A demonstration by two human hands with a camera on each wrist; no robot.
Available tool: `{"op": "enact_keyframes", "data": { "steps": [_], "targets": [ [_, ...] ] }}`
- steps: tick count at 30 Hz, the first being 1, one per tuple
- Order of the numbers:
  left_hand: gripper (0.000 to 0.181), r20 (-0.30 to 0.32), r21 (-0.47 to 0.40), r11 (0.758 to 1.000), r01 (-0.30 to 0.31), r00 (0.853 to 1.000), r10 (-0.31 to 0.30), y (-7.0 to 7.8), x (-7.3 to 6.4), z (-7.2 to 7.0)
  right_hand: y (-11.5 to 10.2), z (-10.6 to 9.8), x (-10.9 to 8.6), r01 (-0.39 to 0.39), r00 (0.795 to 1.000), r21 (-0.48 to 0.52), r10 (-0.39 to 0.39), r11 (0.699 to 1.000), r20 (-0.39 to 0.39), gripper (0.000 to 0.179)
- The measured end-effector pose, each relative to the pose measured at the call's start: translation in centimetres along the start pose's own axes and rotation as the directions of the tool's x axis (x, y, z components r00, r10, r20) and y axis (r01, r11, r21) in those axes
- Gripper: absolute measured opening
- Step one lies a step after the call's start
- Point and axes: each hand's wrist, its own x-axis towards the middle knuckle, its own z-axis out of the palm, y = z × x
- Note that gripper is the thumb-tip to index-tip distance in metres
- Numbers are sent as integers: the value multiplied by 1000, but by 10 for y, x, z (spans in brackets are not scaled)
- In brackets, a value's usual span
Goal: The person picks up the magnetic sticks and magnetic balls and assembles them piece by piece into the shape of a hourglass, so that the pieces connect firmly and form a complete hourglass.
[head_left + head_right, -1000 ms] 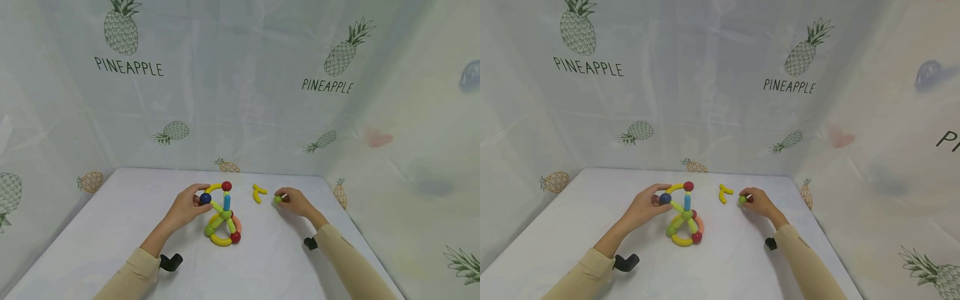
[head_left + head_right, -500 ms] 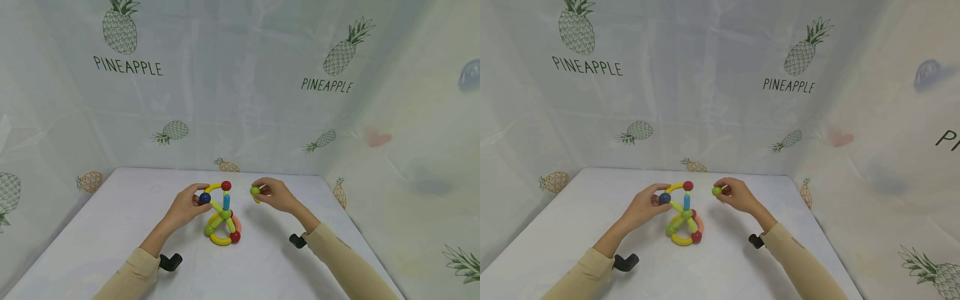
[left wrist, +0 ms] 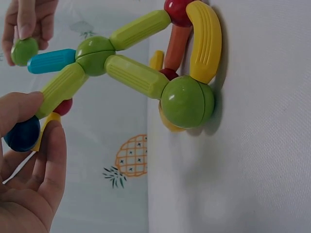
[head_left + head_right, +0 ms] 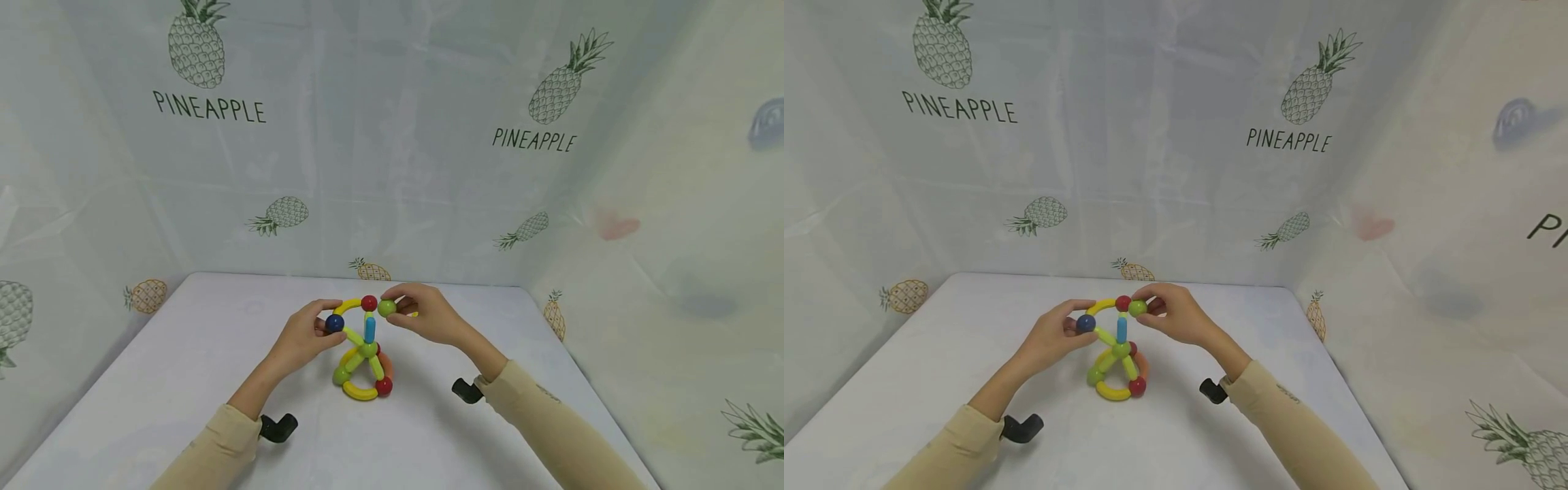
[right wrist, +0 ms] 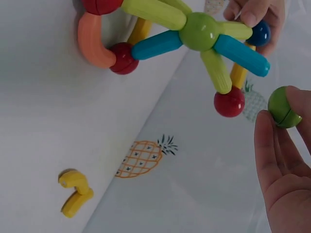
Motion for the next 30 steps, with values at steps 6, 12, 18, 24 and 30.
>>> {"op": "enact_keyframes", "data": {
  "steps": [6, 12, 18, 24, 30],
  "targets": [
    [69, 4, -2, 1000, 16, 1000, -16, 1, -1, 0, -9, 6, 8, 36, 999, 6, -36, 999, 12, 35],
    [69, 10, -9, 1000, 18, 1000, -18, 2, -1, -1, -8, 11, 13, 51, 998, 6, -52, 999, 23, 34],
    [69, 13, -9, 1000, 14, 1000, -14, 1, -1, -1, -9, 15, 15, 32, 998, 25, -33, 999, 51, 35],
    [68, 15, -19, 1000, -1, 1000, 2, 2, -1, -2, -9, 18, 15, 7, 997, 27, -9, 1000, 71, 38],
    [68, 16, -21, 1000, -4, 1000, 4, 2, -1, -1, -9, 18, 14, 17, 997, 31, -19, 999, 70, 40]
  ]
}}
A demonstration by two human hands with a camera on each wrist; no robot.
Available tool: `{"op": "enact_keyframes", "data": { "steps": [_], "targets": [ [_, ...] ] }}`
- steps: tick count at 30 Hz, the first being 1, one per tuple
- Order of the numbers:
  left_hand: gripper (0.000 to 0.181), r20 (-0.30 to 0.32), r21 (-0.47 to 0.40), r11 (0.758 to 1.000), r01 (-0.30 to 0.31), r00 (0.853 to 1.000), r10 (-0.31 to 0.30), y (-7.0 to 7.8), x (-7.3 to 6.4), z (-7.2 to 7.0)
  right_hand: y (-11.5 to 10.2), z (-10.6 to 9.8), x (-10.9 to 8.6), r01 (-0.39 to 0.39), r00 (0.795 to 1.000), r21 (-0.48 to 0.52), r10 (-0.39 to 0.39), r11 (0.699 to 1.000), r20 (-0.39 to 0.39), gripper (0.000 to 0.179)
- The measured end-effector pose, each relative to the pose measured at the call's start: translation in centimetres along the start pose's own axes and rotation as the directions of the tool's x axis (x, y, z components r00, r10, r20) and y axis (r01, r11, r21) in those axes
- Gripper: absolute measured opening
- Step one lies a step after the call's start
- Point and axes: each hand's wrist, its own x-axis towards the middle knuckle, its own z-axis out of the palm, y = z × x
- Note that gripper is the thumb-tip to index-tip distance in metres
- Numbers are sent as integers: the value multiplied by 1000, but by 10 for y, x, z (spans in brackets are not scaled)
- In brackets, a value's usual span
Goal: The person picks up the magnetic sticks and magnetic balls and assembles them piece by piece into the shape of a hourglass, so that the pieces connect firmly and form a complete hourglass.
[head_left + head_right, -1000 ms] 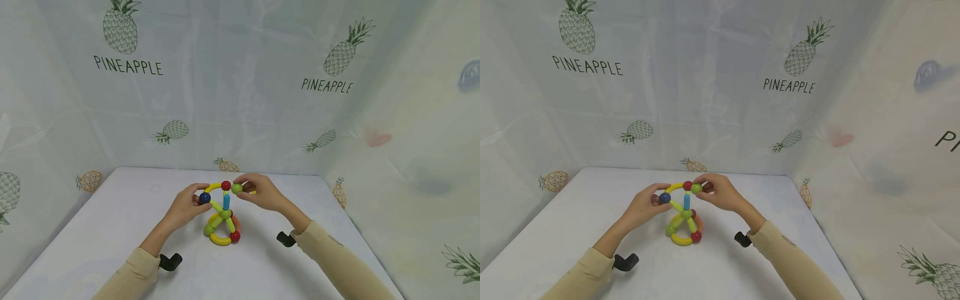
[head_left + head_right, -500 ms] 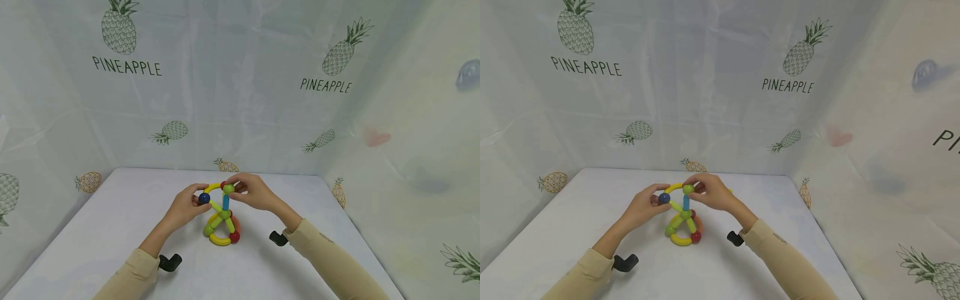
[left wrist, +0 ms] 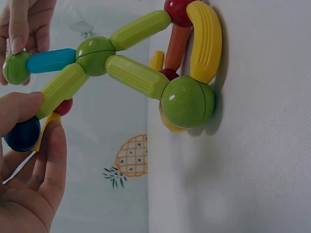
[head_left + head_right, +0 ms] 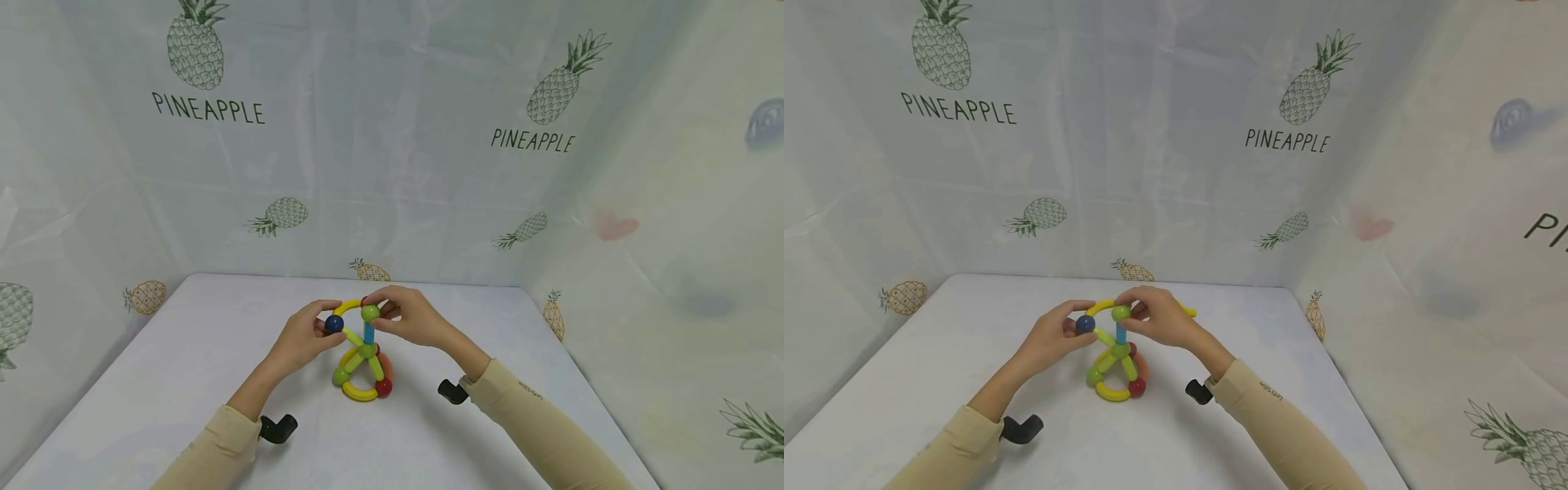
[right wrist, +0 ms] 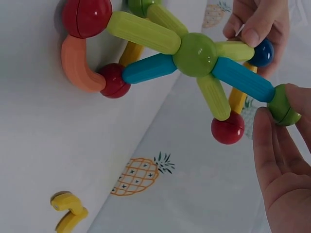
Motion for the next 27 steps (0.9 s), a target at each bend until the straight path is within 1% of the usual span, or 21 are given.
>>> {"op": "enact_keyframes", "data": {
  "steps": [7, 14, 20, 23, 27],
  "targets": [
    [68, 0, 0, 1000, 11, 1000, -11, 0, 0, 0, 1, 0, -1, 8, 1000, 8, -8, 1000, 3, 41],
    [69, -2, 0, 1000, 12, 1000, -12, -1, 0, 1, 0, -1, -1, 0, 1000, -10, 0, 1000, 10, 43],
    [69, -9, -6, 1000, 13, 1000, -13, -2, 0, 1, 3, -8, -6, -13, 1000, -38, 13, 999, 13, 44],
    [69, -12, 0, 1000, 7, 1000, -7, -2, 0, 2, 11, -16, -11, -45, 999, -69, 45, 997, -2, 45],
    [69, -17, 3, 1000, 1, 1000, -1, -2, 0, 2, 30, -25, -16, -100, 995, -98, 98, 990, -23, 44]
  ]
}}
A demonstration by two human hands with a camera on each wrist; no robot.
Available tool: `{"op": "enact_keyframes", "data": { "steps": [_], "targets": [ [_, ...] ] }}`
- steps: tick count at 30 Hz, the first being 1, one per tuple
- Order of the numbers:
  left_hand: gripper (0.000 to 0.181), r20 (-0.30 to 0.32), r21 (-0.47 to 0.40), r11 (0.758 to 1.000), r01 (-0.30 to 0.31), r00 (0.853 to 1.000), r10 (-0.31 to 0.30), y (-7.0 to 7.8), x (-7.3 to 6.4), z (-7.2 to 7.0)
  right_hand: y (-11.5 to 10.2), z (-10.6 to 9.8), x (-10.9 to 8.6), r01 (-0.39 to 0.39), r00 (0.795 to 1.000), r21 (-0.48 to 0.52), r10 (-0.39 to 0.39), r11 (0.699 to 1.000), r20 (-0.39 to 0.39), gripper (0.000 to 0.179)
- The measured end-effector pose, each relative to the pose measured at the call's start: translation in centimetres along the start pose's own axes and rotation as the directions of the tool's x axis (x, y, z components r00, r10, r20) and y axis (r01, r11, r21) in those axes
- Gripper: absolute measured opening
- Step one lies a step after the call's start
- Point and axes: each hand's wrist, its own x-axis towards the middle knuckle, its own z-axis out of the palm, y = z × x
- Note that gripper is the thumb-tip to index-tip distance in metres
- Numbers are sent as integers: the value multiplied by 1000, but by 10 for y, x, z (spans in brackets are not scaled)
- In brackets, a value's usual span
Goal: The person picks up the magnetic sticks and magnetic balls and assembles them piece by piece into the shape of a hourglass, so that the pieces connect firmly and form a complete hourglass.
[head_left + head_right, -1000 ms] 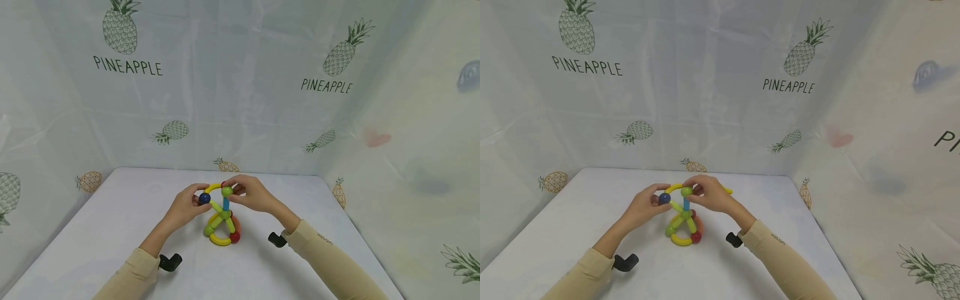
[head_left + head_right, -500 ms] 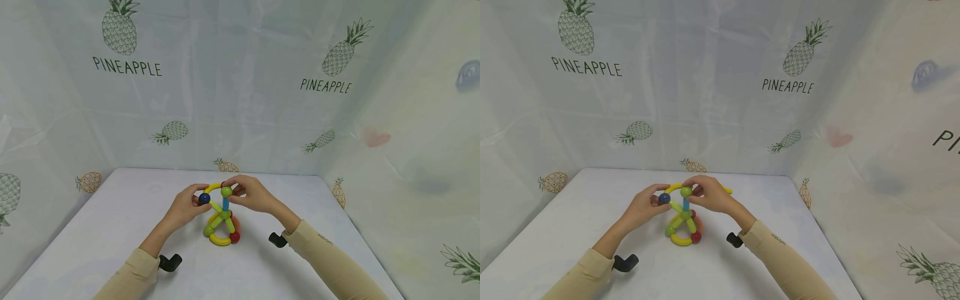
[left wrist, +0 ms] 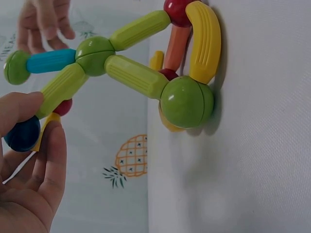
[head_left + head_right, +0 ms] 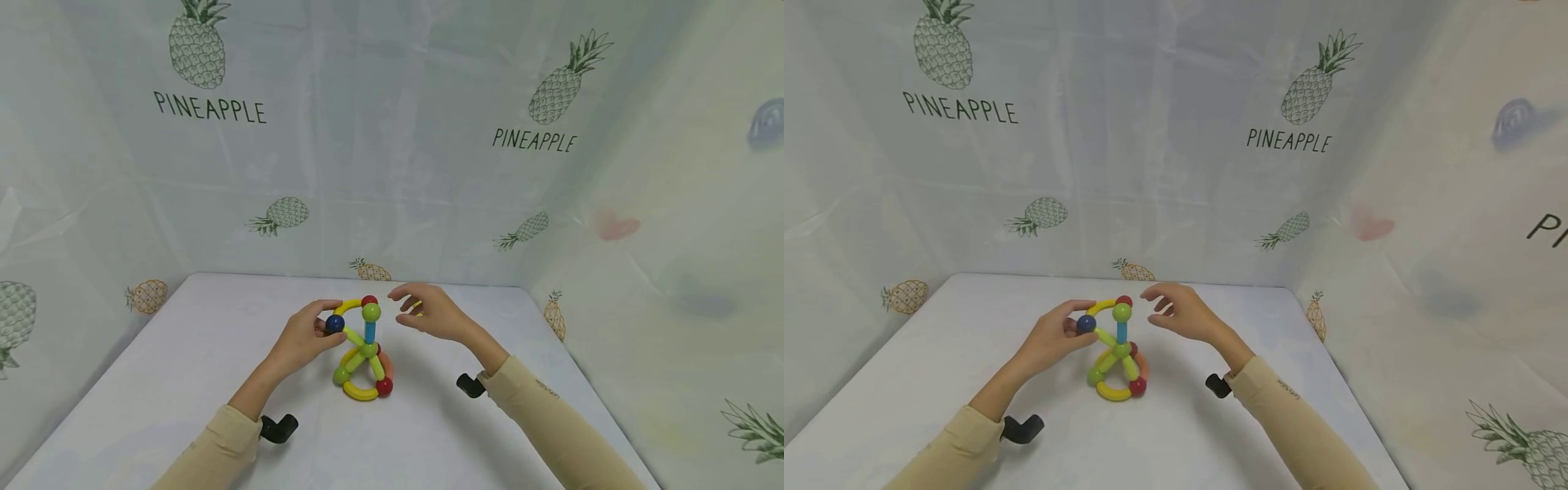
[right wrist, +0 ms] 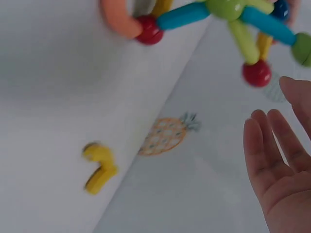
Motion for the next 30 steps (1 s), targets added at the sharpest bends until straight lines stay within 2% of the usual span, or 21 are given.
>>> {"op": "enact_keyframes", "data": {
  "steps": [11, 19, 25, 30],
  "targets": [
    [69, -8, 5, 1000, -1, 1000, 1, -1, -1, 0, 67, 7, -6, -186, 982, -39, 187, 982, 28, 39],
    [69, -6, 10, 1000, -13, 1000, 13, 0, 0, 0, 105, 15, -9, -212, 972, -100, 221, 972, 78, 41],
    [69, -7, 15, 1000, -22, 1000, 22, -2, 1, 0, 117, 21, -6, -221, 965, -118, 235, 968, 118, 38],
    [69, -7, 11, 1000, -23, 1000, 23, -4, 1, 0, 122, 24, -2, -200, 968, -140, 218, 970, 126, 39]
  ]
}}
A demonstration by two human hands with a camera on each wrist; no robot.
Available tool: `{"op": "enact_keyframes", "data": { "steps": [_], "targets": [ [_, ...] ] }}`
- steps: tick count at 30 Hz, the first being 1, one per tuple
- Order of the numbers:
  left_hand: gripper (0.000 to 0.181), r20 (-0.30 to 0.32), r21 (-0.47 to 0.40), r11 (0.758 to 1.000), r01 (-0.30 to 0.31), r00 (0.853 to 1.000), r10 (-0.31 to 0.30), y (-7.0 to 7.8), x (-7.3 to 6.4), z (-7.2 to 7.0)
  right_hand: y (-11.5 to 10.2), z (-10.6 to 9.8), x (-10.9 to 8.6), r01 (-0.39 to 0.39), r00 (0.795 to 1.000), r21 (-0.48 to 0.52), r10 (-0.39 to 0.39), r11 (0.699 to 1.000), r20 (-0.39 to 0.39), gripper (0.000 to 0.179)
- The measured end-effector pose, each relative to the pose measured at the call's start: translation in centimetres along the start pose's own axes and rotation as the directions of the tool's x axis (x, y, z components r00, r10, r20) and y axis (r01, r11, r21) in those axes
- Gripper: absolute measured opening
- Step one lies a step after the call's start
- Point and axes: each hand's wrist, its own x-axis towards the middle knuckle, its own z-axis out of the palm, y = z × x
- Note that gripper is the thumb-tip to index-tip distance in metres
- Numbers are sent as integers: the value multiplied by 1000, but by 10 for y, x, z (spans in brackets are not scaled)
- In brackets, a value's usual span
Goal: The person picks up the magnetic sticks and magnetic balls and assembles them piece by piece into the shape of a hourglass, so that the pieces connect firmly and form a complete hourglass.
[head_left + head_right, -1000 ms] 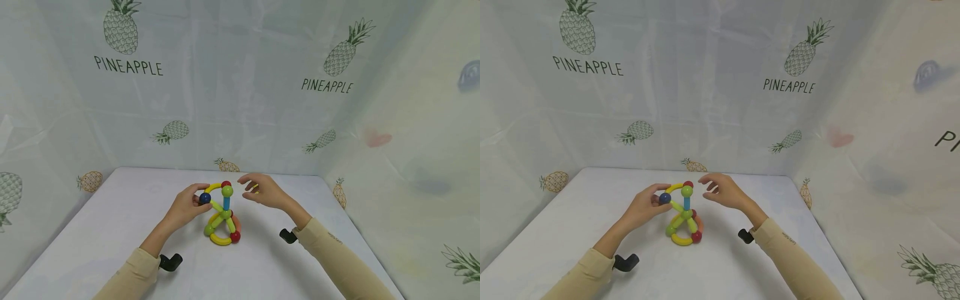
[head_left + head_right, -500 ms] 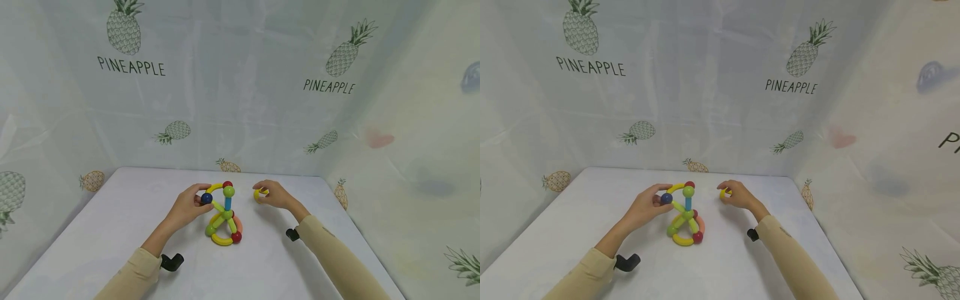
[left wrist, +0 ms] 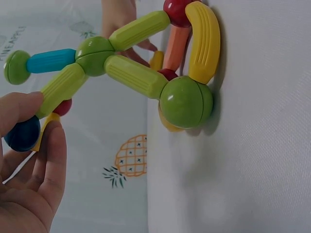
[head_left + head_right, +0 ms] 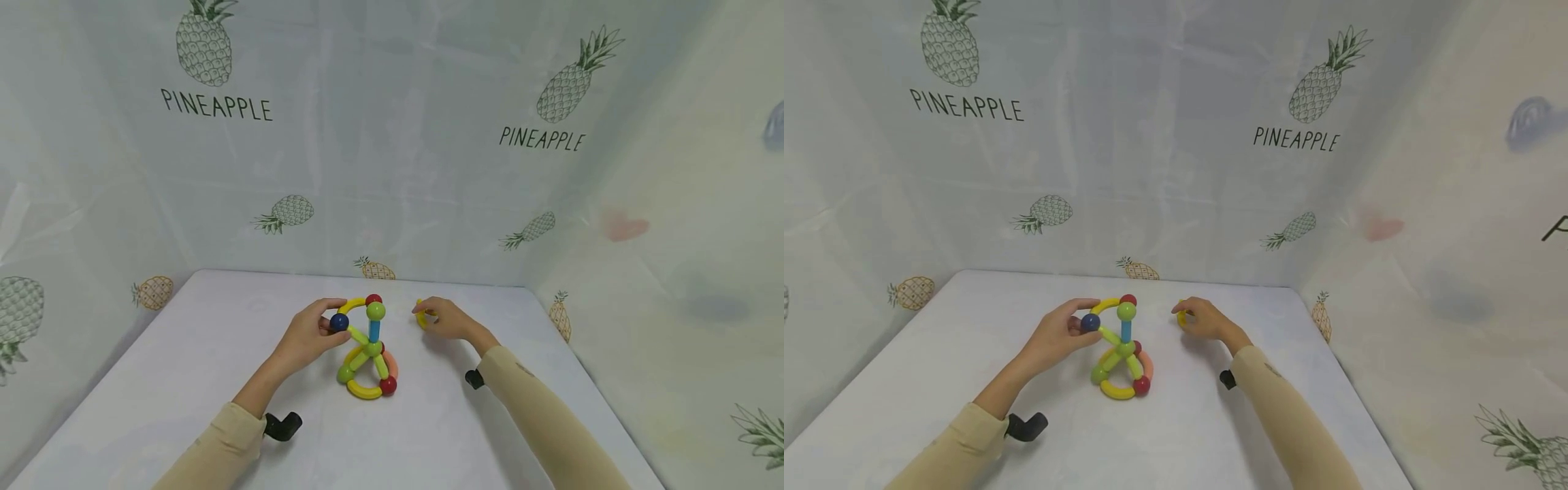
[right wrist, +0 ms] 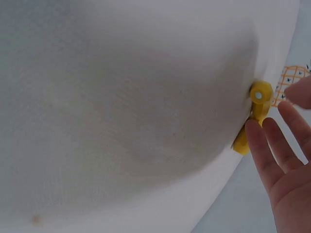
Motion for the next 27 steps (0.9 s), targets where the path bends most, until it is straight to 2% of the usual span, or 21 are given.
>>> {"op": "enact_keyframes", "data": {
  "steps": [9, 22, 27],
  "targets": [
    [70, 1, 3, 1000, 7, 1000, -7, 2, 0, 0, 0, 3, 5, -23, 1000, -47, 22, 999, -14, 36],
    [69, 0, 2, 1000, 0, 1000, 0, 3, 0, 0, -3, 8, 5, -31, 999, -10, 31, 999, 23, 36],
    [69, 0, 0, 1000, 1, 1000, -1, 3, -1, 0, -7, 9, 5, -22, 1000, -16, 22, 1000, 15, 32]
  ]
}}
